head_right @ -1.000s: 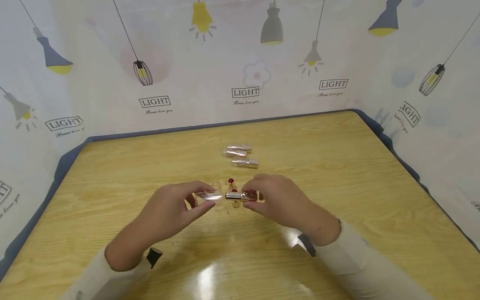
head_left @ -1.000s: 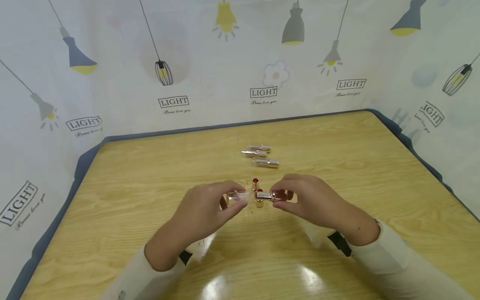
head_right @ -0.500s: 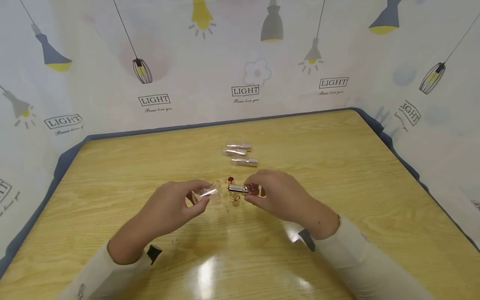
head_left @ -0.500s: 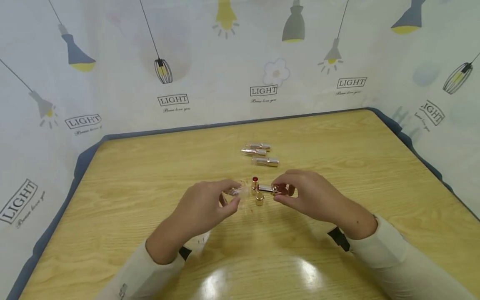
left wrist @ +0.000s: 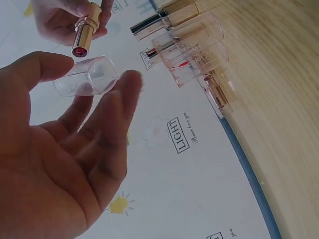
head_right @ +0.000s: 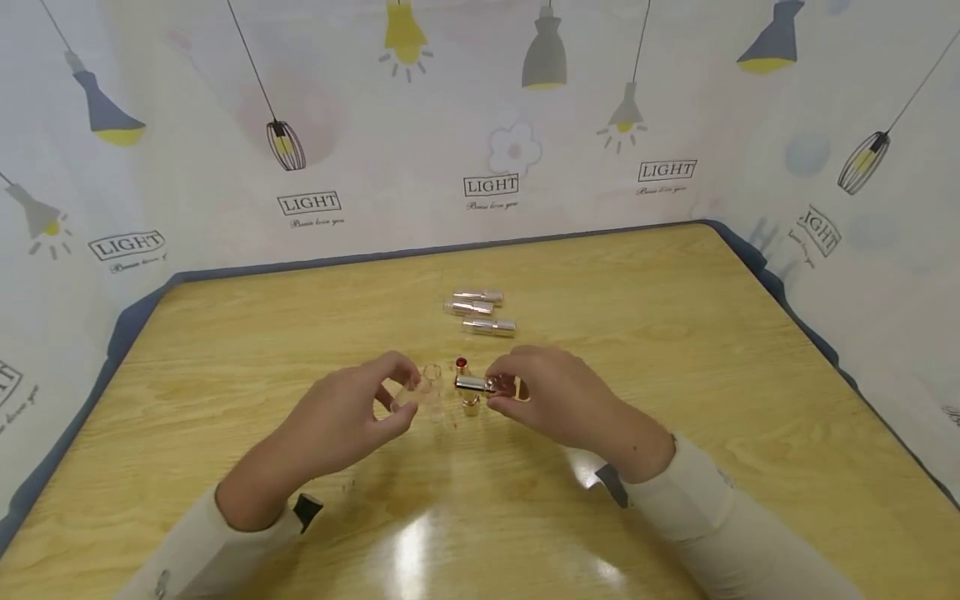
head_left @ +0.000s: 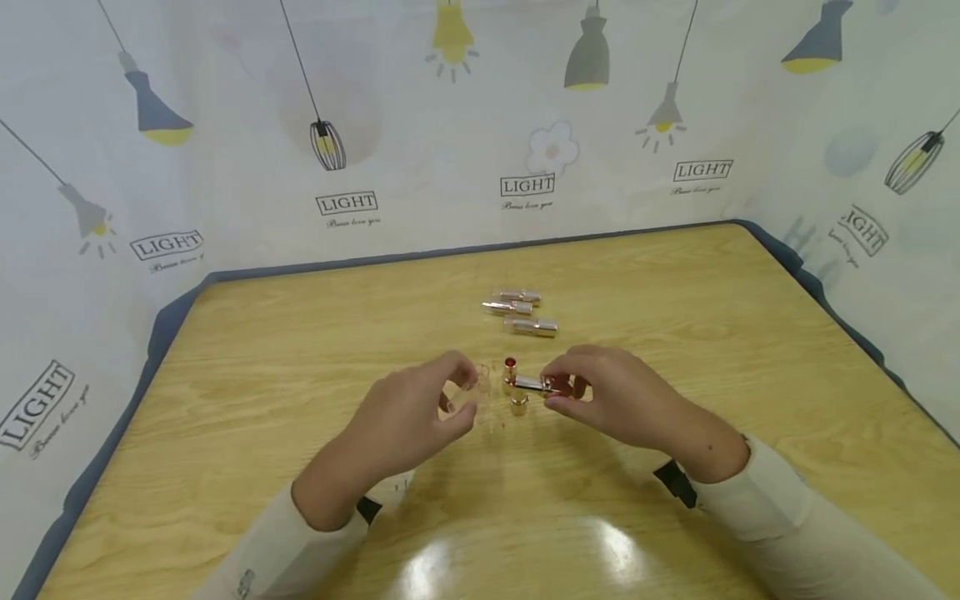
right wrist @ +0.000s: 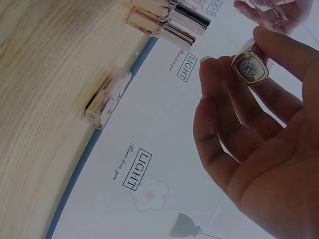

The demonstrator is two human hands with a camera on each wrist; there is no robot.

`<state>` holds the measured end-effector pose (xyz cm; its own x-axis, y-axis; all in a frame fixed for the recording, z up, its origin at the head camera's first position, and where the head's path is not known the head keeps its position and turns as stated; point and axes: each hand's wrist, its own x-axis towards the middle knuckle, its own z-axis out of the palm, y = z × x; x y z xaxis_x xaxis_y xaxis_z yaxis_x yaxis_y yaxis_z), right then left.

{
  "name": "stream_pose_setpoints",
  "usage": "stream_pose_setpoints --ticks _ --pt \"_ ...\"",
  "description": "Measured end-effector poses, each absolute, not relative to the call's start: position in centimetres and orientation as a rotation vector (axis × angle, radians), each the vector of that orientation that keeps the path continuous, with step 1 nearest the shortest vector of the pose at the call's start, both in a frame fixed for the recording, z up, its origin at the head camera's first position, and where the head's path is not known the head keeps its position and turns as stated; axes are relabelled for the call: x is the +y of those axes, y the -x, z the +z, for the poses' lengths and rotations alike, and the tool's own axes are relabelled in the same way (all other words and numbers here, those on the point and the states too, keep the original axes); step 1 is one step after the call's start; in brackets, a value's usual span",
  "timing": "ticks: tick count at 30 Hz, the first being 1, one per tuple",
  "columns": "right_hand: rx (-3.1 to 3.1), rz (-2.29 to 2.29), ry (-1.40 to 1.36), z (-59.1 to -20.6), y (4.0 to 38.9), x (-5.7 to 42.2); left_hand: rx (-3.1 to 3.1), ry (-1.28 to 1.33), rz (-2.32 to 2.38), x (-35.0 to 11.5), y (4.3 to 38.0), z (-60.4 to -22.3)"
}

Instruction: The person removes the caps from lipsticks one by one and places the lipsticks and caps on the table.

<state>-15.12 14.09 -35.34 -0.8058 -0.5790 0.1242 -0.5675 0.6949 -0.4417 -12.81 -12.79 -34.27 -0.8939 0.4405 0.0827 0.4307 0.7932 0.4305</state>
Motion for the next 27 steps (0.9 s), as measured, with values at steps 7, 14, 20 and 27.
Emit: stream_pose_setpoints --ticks 7,14,20,27 --pt "2.874 -0.735 0.986 -35.7 15.2 14.0 2.954 -0.736 0.613 -12.4 12.9 -35.1" --pt "2.866 -0.721 0.962 -35.8 15.2 14.0 2.941 -0.813 0.529 -12.1 13.1 -36.3" --pt "2.878 -0.722 0.978 -35.8 15.2 14.1 3.002 -0.843 0.402 -12.0 13.2 -37.1" --pt "2.877 -0.719 0.985 -35.8 15.3 14.1 3.013 -0.82 0.321 -11.6 13.3 -37.7"
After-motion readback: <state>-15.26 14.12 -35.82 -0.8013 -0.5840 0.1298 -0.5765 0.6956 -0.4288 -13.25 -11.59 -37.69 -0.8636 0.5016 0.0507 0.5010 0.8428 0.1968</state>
